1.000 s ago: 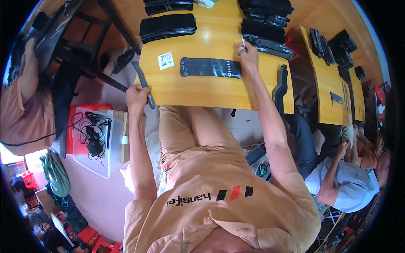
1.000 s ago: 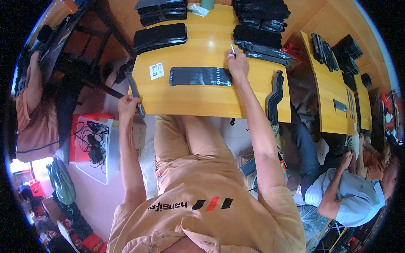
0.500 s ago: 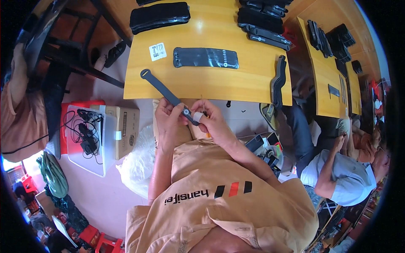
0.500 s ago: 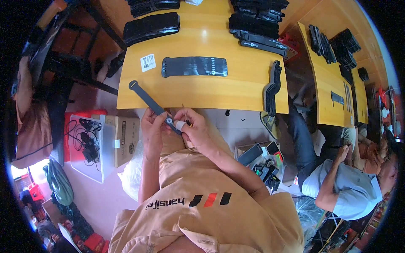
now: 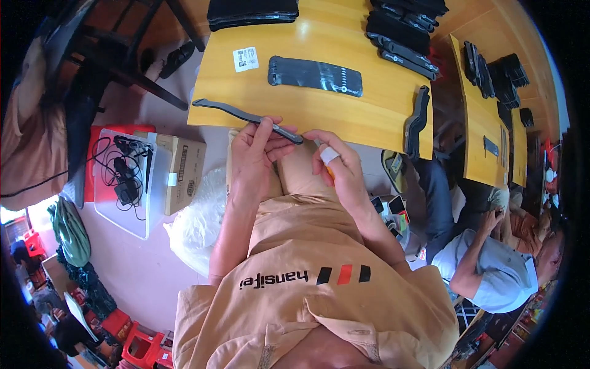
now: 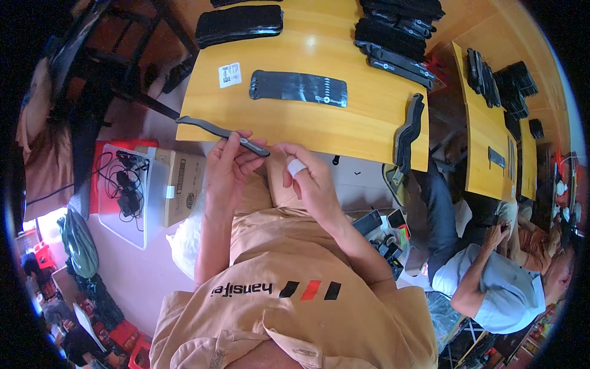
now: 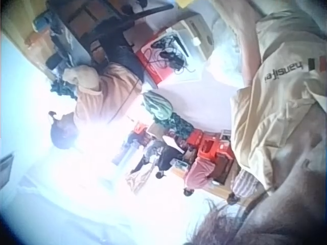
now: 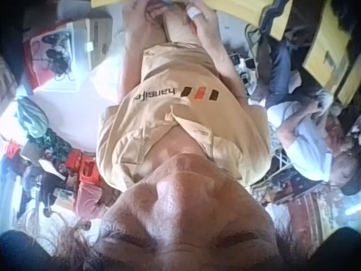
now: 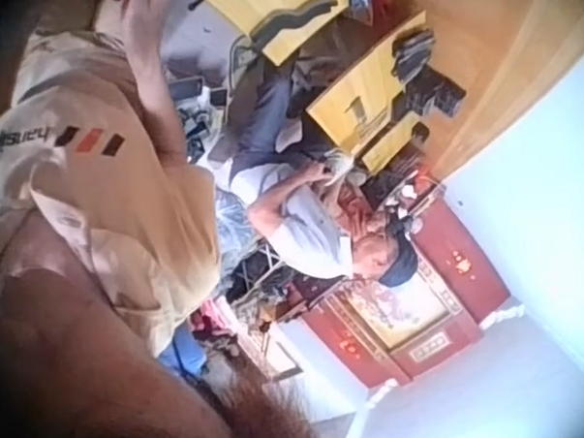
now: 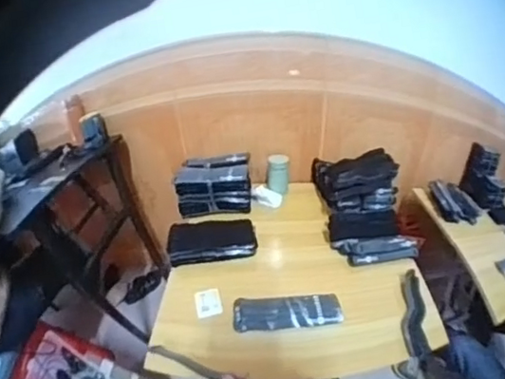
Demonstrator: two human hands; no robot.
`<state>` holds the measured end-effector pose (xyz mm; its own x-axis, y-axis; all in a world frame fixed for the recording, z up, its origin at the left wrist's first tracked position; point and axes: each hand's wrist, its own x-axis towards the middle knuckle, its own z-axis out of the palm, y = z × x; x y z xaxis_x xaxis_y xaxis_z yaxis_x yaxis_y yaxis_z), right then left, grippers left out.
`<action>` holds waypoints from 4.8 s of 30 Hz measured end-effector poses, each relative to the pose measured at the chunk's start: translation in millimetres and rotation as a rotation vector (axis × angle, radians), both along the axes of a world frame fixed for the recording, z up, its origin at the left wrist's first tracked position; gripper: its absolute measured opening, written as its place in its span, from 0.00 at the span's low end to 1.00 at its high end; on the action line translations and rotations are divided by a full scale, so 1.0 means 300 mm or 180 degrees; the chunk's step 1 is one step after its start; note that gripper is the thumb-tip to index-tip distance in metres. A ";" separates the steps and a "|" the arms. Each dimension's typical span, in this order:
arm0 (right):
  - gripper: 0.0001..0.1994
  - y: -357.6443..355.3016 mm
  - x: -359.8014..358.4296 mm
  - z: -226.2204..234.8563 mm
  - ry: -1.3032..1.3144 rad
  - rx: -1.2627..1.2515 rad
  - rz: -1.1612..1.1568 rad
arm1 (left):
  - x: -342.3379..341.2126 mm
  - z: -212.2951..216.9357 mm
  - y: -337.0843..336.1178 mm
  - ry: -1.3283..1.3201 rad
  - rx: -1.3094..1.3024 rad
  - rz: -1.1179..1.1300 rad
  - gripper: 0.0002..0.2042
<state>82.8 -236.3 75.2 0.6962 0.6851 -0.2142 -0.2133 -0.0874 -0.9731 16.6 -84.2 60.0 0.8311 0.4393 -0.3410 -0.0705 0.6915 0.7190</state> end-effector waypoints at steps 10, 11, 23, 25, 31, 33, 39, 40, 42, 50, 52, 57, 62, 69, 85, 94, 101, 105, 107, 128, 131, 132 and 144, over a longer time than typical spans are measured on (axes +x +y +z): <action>0.19 -0.004 -0.027 0.060 -0.0570 -0.0412 0.0233 | 0.013 0.026 -0.021 0.0023 0.0243 0.0157 0.14; 0.20 -0.006 -0.026 0.058 -0.0253 -0.0278 0.0248 | 0.013 0.027 -0.021 0.0014 0.0250 0.0157 0.14; 0.22 -0.003 -0.015 0.069 0.0801 0.0043 0.0308 | 0.011 0.044 -0.033 -0.0009 0.0684 0.0244 0.12; 0.22 -0.002 -0.013 0.067 0.0875 0.0062 0.0316 | 0.011 0.041 -0.035 -0.0038 0.0761 0.0240 0.12; 0.22 0.002 -0.010 0.060 0.0881 0.0019 0.0320 | 0.015 0.036 -0.035 -0.0068 0.0811 0.0300 0.12; 0.22 0.009 -0.010 0.056 0.0849 0.0012 0.0283 | 0.017 0.037 -0.034 -0.0066 0.0825 0.0309 0.11; 0.23 0.006 -0.001 0.050 0.1082 -0.0017 0.0184 | 0.025 0.045 -0.055 -0.0070 0.1013 0.0366 0.10; 0.23 0.006 0.002 0.051 0.1084 -0.0017 0.0181 | 0.026 0.044 -0.058 -0.0068 0.1012 0.0363 0.10; 0.23 0.005 0.009 0.056 0.1467 0.0108 0.0112 | 0.028 0.041 -0.061 -0.0137 0.0969 0.0415 0.09; 0.23 0.011 -0.004 0.031 0.1144 0.0018 0.0017 | 0.036 0.025 -0.063 -0.0109 0.1305 0.0364 0.11; 0.23 0.018 -0.016 0.018 0.0914 0.0022 -0.0034 | 0.035 0.025 -0.064 -0.0065 0.1147 0.0321 0.12; 0.22 0.032 -0.037 0.023 0.0631 -0.0017 -0.0197 | 0.031 0.030 -0.096 -0.0198 0.0628 0.0570 0.09; 0.26 0.035 -0.061 -0.020 -0.0381 -0.0238 -0.0332 | 0.031 0.015 -0.102 -0.0208 0.0179 0.0625 0.09; 0.30 0.031 -0.070 -0.042 -0.1746 -0.0857 -0.0358 | 0.041 -0.003 -0.109 0.0262 0.0142 0.0724 0.07; 0.21 0.062 -0.077 0.012 0.1461 0.0573 -0.0563 | 0.039 -0.032 -0.128 0.0036 0.0187 0.1032 0.09; 0.26 0.039 -0.064 -0.054 -0.1915 -0.0416 -0.0463 | 0.016 -0.031 -0.100 -0.0142 -0.0801 0.0506 0.09; 0.29 0.024 -0.035 0.011 -0.3020 -0.1377 -0.0135 | 0.023 -0.029 -0.089 0.0232 0.0532 0.0570 0.06; 0.31 0.007 0.003 0.026 -0.3587 -0.1835 0.0532 | 0.016 -0.016 -0.077 0.0352 0.1565 0.0459 0.04; 0.30 0.010 0.026 -0.043 -0.3083 -0.0980 0.0350 | 0.019 -0.016 -0.075 0.0230 0.1477 0.0446 0.05; 0.26 -0.037 0.011 -0.128 -0.1086 -0.0762 0.0601 | 0.016 -0.068 0.008 0.0454 0.1160 -0.0721 0.07; 0.26 -0.031 -0.008 -0.128 -0.0937 -0.0538 0.0286 | 0.016 -0.069 0.011 0.0485 0.0884 -0.0693 0.08; 0.26 -0.035 -0.011 -0.145 -0.0603 -0.0382 0.0231 | 0.014 -0.070 0.010 0.0515 0.0695 -0.0658 0.09; 0.27 -0.028 -0.016 -0.041 -0.3171 -0.1751 0.0818 | 0.001 -0.122 -0.041 0.0886 0.1796 -0.0498 0.08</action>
<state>78.0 -244.7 62.7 0.5779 0.8153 0.0370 0.7091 -0.4791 -0.5174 16.8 -96.4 23.5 0.8136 0.4949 -0.3051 0.2420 0.1889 0.9517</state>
